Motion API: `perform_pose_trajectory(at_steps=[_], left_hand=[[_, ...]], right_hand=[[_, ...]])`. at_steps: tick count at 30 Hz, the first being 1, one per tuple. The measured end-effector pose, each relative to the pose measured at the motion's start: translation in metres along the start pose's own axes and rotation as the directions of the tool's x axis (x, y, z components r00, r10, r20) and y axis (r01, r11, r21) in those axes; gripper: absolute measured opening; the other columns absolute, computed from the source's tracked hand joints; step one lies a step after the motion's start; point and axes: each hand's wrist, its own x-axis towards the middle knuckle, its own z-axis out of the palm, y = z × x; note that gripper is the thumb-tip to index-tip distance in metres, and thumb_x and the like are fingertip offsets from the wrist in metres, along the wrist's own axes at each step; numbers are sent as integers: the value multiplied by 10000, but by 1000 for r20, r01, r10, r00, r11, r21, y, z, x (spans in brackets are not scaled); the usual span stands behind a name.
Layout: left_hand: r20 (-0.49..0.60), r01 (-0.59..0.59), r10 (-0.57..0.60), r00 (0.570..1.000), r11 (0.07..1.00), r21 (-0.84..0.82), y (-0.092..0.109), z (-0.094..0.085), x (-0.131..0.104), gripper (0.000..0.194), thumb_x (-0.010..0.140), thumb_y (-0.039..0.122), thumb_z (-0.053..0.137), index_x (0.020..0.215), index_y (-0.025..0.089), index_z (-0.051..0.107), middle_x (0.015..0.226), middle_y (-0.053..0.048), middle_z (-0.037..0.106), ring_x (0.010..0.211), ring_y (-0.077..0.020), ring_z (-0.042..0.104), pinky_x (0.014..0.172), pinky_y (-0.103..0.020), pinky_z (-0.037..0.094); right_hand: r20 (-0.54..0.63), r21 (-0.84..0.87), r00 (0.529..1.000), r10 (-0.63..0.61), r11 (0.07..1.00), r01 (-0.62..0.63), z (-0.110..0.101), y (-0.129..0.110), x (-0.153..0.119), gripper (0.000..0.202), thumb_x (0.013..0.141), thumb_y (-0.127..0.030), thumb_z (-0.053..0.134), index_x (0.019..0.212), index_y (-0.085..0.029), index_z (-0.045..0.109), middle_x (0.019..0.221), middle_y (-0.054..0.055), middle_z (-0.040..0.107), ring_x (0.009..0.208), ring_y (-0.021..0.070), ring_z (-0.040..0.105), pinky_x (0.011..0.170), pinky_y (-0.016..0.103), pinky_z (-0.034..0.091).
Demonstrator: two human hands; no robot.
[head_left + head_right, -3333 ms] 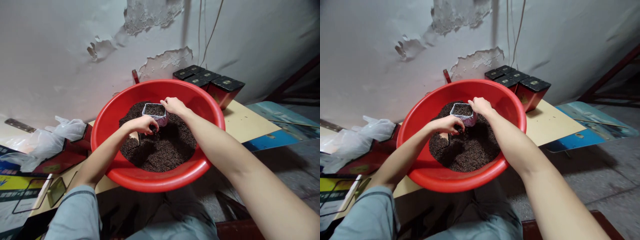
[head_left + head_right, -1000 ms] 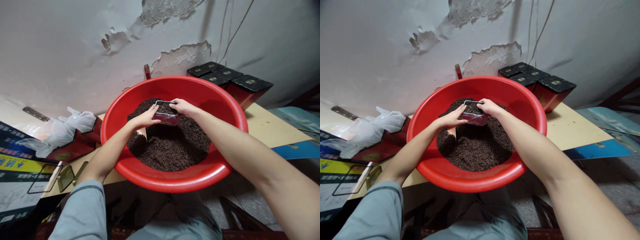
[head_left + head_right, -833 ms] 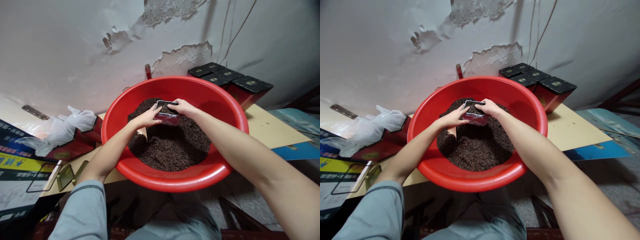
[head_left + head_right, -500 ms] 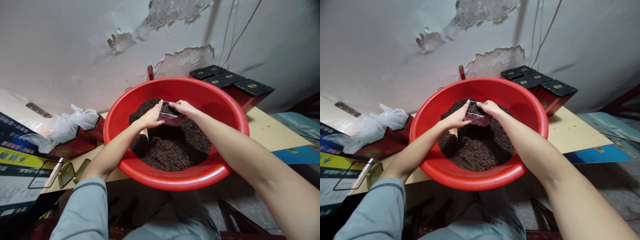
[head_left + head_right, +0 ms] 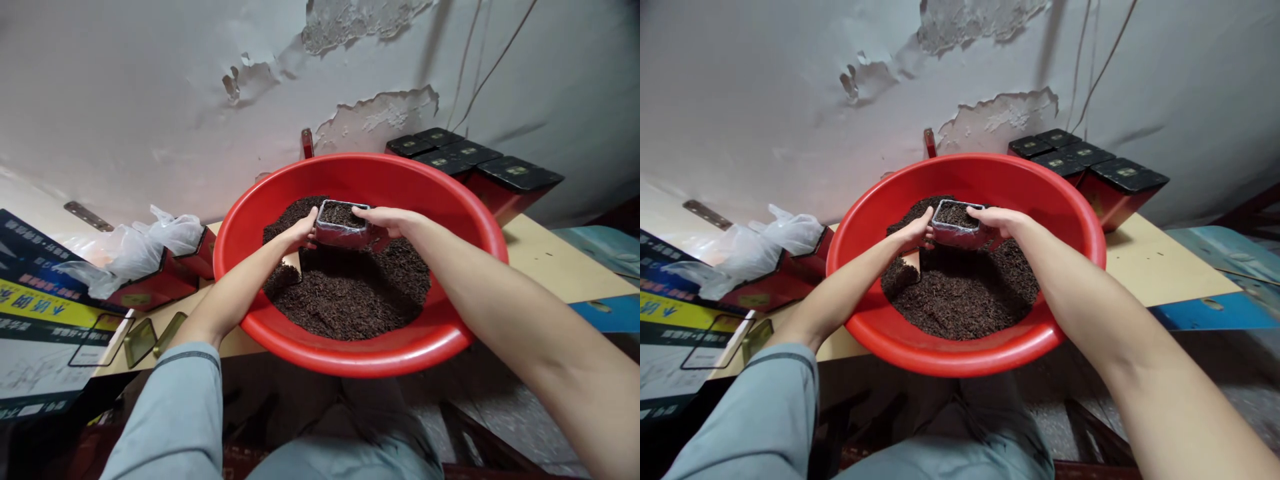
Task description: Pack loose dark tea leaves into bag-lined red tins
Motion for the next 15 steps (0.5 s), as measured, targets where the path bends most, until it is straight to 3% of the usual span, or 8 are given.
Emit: perform_pose_trajectory(at_steps=[2,5,8,11,15], left_hand=[[51,141,-132,990,963,-230,2,-3,5,753,1033,779,207,905,193,662,672,-46,672,544,-135,600,523,-201,460],[95,216,-195,976,908,-360,6,-8,6,720,1072,704,194,706,205,562,543,-9,540,455,-112,472,493,-202,408],[83,215,-199,977,902,-374,7,-9,3,676,1073,684,304,684,200,570,582,-30,602,520,-131,535,562,-233,462],[64,214,-204,977,908,-361,7,-9,3,601,1045,664,469,704,189,610,600,-25,630,549,-137,563,624,-264,492],[-51,126,-151,987,934,-334,14,-12,7,370,974,396,739,705,178,608,568,25,597,494,-96,518,576,-241,456]], right_hand=[[-26,58,1000,-4,998,6,1,1,1,398,1039,-570,507,863,-240,643,729,80,743,700,243,724,733,451,636],[-47,108,998,-50,993,54,2,3,3,254,1022,-464,596,942,-232,661,803,63,756,675,206,703,688,395,637],[-100,160,989,-111,979,126,5,4,9,143,1010,-353,629,1091,-246,681,884,37,771,680,174,690,658,338,630],[-151,202,974,-170,959,199,6,5,15,190,992,-283,655,1176,-260,697,964,24,783,717,158,688,659,303,623],[-177,241,967,-181,945,221,-6,2,16,177,890,-191,776,1057,-218,726,878,5,746,610,106,619,627,264,584]])
